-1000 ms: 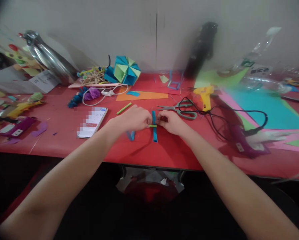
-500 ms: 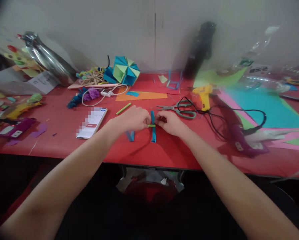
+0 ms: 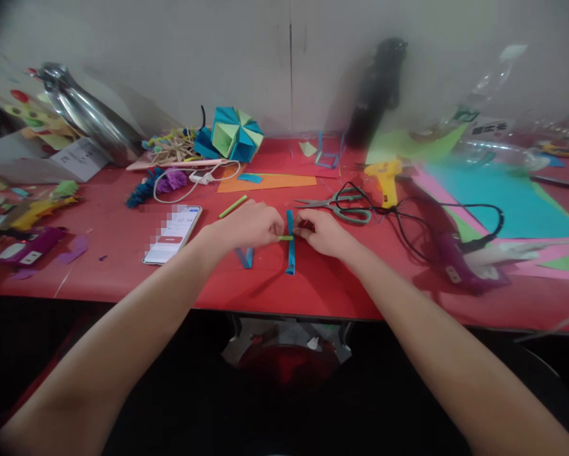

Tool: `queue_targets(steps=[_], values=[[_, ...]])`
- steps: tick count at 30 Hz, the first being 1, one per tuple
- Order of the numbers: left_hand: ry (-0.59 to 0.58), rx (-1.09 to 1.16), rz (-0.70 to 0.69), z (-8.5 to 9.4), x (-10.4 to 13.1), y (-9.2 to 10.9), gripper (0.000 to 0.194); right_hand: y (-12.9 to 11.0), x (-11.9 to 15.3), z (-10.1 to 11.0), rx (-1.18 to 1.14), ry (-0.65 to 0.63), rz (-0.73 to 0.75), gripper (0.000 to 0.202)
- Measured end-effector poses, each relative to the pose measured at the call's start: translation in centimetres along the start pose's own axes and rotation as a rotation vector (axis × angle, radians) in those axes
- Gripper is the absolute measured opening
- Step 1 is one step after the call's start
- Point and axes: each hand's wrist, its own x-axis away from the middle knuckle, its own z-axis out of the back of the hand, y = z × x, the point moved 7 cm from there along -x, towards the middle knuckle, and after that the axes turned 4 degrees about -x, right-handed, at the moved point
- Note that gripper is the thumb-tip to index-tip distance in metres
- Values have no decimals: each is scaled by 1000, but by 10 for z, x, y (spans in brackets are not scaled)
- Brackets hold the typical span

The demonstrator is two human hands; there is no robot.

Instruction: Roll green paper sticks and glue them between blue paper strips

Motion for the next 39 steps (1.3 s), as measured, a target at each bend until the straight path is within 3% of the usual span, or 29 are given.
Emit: queue_targets(steps=[9, 15, 20, 22, 25, 27, 29, 34, 36, 39], values=[[-17, -34, 11, 2, -2, 3, 22, 6, 1, -1, -20, 22, -46, 11], [-31, -59, 22, 0, -4, 7, 23, 8, 3, -4, -67, -41, -109, 19], [0, 15, 27, 6, 1, -1, 17, 6, 2, -5, -83, -33, -108, 22], [123, 132, -3, 22, 15, -8, 16, 7, 2, -6, -90, -31, -117, 23], [516, 281, 59, 59, 54, -32, 19, 9, 2, -7, -90, -22, -133, 21], [730, 369, 165, 68, 82, -52, 19, 10, 2, -7, -95, -23, -142, 22], [782, 504, 234, 55, 96, -67, 24, 10, 3, -8, -110, -27, -151, 24], [428, 697, 306, -23, 76, -79, 44, 9, 5, -8, -136, -22, -175, 29], [336, 725, 257, -44, 66, -75, 29, 9, 5, -8, -136, -23, -173, 31], [379, 721, 232, -54, 61, -73, 19, 9, 6, -8, -135, -23, -173, 33]])
